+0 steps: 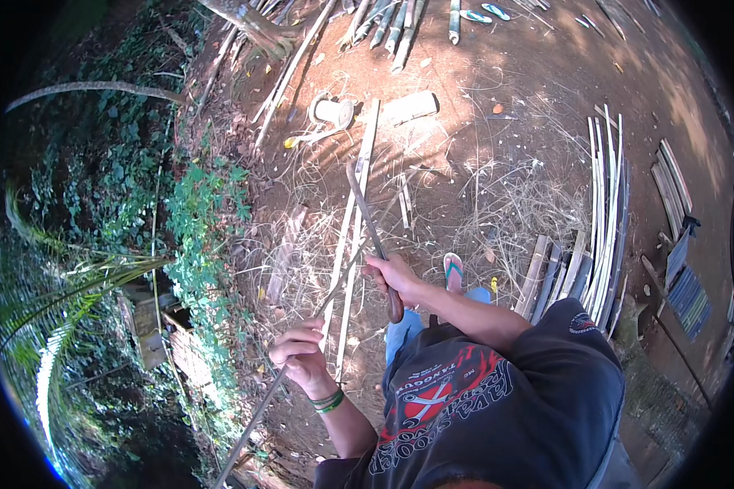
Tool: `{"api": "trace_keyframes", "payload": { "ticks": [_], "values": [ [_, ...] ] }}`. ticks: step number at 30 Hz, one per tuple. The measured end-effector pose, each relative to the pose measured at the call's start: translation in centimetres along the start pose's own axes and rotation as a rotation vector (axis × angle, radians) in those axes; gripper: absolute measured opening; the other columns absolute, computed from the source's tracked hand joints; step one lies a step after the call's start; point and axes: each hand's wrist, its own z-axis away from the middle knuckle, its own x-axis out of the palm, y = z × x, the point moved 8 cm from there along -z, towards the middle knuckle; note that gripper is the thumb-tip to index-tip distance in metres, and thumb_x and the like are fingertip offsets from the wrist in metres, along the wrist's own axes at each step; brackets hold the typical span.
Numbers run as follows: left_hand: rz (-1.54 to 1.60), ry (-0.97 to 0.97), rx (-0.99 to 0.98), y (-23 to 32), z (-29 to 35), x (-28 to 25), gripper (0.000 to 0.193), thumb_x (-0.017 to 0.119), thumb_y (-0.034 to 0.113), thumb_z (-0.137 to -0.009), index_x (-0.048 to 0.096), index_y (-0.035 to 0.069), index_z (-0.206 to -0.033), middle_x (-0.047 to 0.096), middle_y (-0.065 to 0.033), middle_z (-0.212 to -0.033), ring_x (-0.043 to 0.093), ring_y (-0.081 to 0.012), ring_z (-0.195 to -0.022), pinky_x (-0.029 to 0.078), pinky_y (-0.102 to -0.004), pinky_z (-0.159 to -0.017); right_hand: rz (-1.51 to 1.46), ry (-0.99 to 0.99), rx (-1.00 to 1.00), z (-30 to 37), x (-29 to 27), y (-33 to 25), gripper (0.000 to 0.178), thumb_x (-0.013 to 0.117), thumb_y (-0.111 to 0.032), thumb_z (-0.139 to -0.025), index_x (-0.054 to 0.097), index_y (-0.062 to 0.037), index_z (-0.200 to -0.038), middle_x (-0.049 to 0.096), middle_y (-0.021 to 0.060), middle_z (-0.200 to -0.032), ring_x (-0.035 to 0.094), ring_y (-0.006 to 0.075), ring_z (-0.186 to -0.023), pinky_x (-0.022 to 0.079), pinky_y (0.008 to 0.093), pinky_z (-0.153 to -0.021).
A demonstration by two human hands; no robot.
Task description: The person uses a machete to shave and smooth a long, thin piece of wood. They hold the wood with one hand and repeatedly strike it with the blade to remove splinters and shape the surface. The person occasionally inspects the wood and adjusts their grip while working in an outdoor area.
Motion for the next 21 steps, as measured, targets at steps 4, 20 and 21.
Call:
{"api": "trace_keyframes", "payload": {
  "ticks": [4, 20, 21],
  "values": [
    [0.221, 0.131, -0.053, -2.3, -4.1, 0.2, 0.056, 0.04, 0.041, -0.106, 0.034, 0.014, -0.057, 0.035, 0.002, -0.051, 0.033, -0.0122, -0.05, 0.034, -0.029, -0.059, 0.413, 0.127, -0.186, 0.4, -2.5, -1.4, 0.042, 0.067, -0.042, -0.089, 0.068, -0.0018, -0.078, 0.057, 0.0068, -0.055, 0.054, 0.0173, -0.05, 0.04, 0.0384, -0.049],
    [0.314, 0.181, -0.02, -4.1, -12.7, 0.4, 0.052, 0.036, 0.029, -0.107, 0.024, 0.018, -0.058, 0.017, 0.0069, -0.05, 0.012, -0.0081, -0.048, 0.017, -0.0273, -0.052, 0.701, 0.434, 0.153, -16.7, -16.6, 2.9, 0.04, 0.066, -0.034, -0.085, 0.07, 0.0031, -0.07, 0.069, 0.0168, -0.068, 0.07, 0.0272, -0.067, 0.053, 0.041, -0.067],
    [0.289, 0.21, -0.008, -4.3, -13.0, 0.3, 0.051, 0.036, 0.029, -0.107, 0.024, 0.018, -0.058, 0.017, 0.0068, -0.05, 0.011, -0.0082, -0.048, 0.017, -0.0274, -0.052, 0.742, 0.365, 0.059, -15.6, -14.1, 0.3, 0.04, 0.066, -0.035, -0.085, 0.07, 0.003, -0.072, 0.069, 0.017, -0.069, 0.07, 0.0278, -0.067, 0.053, 0.0409, -0.067]
  ]
}}
